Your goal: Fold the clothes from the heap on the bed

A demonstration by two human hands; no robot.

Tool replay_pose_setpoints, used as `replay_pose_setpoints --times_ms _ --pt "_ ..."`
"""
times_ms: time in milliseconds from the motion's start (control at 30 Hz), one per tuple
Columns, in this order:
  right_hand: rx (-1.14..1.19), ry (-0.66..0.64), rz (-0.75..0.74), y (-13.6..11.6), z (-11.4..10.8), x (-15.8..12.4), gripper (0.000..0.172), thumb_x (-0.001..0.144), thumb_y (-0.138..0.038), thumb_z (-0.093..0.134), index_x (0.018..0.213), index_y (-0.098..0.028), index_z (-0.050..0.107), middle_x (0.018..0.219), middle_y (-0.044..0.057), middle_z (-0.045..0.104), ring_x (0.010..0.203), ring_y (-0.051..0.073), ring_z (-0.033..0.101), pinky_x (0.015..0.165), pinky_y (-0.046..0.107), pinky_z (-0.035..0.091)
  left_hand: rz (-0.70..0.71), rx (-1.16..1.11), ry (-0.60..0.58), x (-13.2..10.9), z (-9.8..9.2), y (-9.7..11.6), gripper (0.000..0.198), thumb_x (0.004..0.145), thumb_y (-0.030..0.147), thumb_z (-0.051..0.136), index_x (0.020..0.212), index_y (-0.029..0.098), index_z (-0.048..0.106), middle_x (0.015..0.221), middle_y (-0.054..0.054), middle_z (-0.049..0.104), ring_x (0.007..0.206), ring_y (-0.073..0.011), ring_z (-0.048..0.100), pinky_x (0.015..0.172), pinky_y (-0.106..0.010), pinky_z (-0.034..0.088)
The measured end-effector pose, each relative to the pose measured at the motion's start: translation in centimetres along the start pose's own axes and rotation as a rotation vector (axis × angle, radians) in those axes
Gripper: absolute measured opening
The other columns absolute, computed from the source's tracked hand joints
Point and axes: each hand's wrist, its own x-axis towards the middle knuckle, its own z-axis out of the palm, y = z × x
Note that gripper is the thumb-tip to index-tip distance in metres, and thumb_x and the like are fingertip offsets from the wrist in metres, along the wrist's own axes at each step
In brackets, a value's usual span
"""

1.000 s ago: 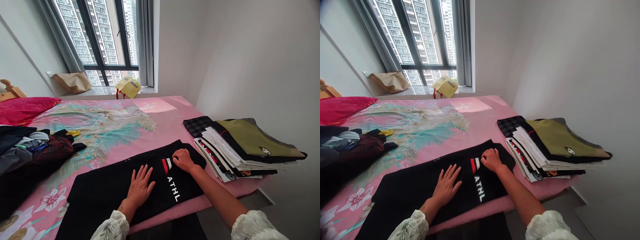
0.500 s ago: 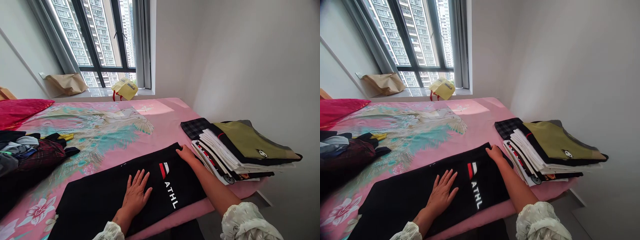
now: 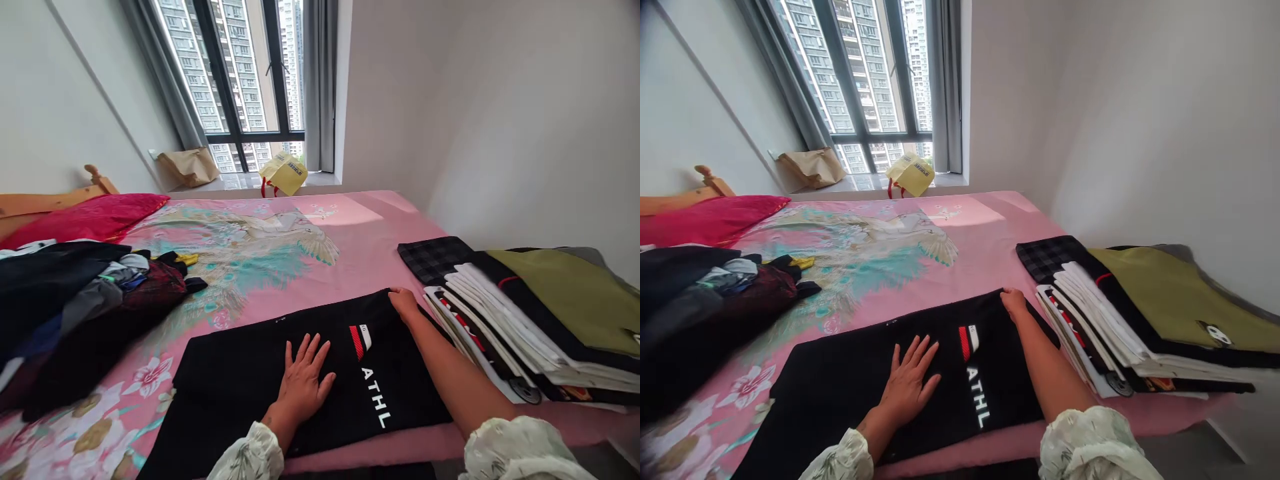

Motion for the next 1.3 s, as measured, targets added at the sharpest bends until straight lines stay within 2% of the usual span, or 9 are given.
replay_pose_setpoints --times_ms 133,300,400,500,667,767,867,1100,1300 --pt "-0.165 0.115 -0.23 -1.1 2.1 -3.1 0.049 0.079 -0.025 0.048 0.125 -0.011 0.049 0.126 0.018 0.052 0.122 0.028 0.044 0.102 0.043 0.034 -0.042 -0.065 -0.051 -0.6 -0.9 0.7 0.06 0.087 0.05 0.042 0.142 0.034 0.027 0.15 -0.004 0.03 0.139 -0.0285 0.019 0.111 -0.061 0.003" --pt "-0.441 -0.218 -0.948 -1.0 8.7 -12.0 0.042 0.09 -0.037 0.035 0.122 -0.018 0.054 0.131 0.009 0.052 0.127 0.024 0.039 0.108 0.045 0.026 -0.093 -0.15 -0.084 -0.8 -1.1 1.2 0.063 0.084 0.054 0.042 0.142 0.033 0.028 0.15 -0.004 0.03 0.139 -0.0281 0.019 0.111 -0.06 0.001" --pt "-0.645 -0.368 -0.984 0.8 11.2 -15.8 0.042 0.092 -0.037 0.031 0.127 -0.023 0.051 0.138 0.004 0.046 0.132 0.024 0.034 0.109 0.051 0.02 -0.098 -0.208 -0.09 -1.9 -2.0 1.0 0.058 0.083 0.05 0.047 0.137 0.032 0.037 0.146 -0.004 0.037 0.138 -0.0276 0.024 0.111 -0.06 0.006" --pt "-0.747 -0.37 -0.973 2.4 11.7 -16.4 0.042 0.092 -0.036 0.032 0.129 -0.024 0.049 0.139 0.003 0.045 0.132 0.022 0.033 0.11 0.051 0.017 -0.172 -0.179 0.03 -4.9 -4.1 -0.5 0.035 0.082 0.034 0.052 0.116 0.031 0.057 0.136 -0.002 0.05 0.133 -0.0248 0.032 0.112 -0.055 0.012" --pt "-0.774 -0.275 -0.945 2.6 11.2 -16.3 0.04 0.091 -0.034 0.035 0.125 -0.021 0.052 0.139 0.004 0.046 0.133 0.022 0.032 0.111 0.049 0.016 -0.619 0.036 0.258 -11.6 -8.6 -6.8 0.023 0.08 0.019 0.05 0.1 0.022 0.061 0.112 -0.008 0.061 0.111 -0.0237 0.051 0.097 -0.042 0.036" --pt "-0.76 -0.21 -0.968 2.3 11.1 -17.7 0.039 0.09 -0.031 0.035 0.124 -0.022 0.053 0.14 0.004 0.044 0.134 0.022 0.03 0.111 0.05 0.013 -0.867 0.111 0.195 -14.0 -10.2 -10.4 0.024 0.08 0.025 0.05 0.102 0.019 0.057 0.109 -0.009 0.061 0.106 -0.026 0.053 0.089 -0.04 0.038" --pt "-0.753 -0.183 -0.971 2.6 10.5 -18.7 0.039 0.09 -0.033 0.036 0.124 -0.022 0.052 0.139 0.005 0.044 0.134 0.023 0.03 0.11 0.051 0.011 -0.949 0.057 0.098 -14.8 -10.8 -12.4 0.029 0.079 0.036 0.053 0.102 0.018 0.057 0.109 -0.009 0.062 0.106 -0.0264 0.054 0.088 -0.039 0.038" --pt "-0.792 -0.095 -0.655 2.5 6.2 -14.9 0.04 0.09 -0.034 0.033 0.124 -0.021 0.051 0.129 0.006 0.054 0.126 0.025 0.038 0.105 0.052 0.022 -0.873 0.109 0.206 -13.8 -11.1 -14.0 0.04 0.074 0.024 0.049 0.113 0.015 0.05 0.116 -0.013 0.059 0.11 -0.0274 0.053 0.089 -0.042 0.041" --pt "-0.748 -0.04 -0.555 0.9 2.6 -11.2 0.032 0.08 -0.02 0.042 0.106 -0.019 0.06 0.113 0.007 0.06 0.109 0.023 0.05 0.092 0.035 0.037 -0.214 0.154 0.141 -12.8 -10.4 -12.3 0.055 0.066 0.012 0.049 0.12 0.026 0.052 0.14 -0.005 0.045 0.133 -0.0258 0.033 0.11 -0.049 0.021"
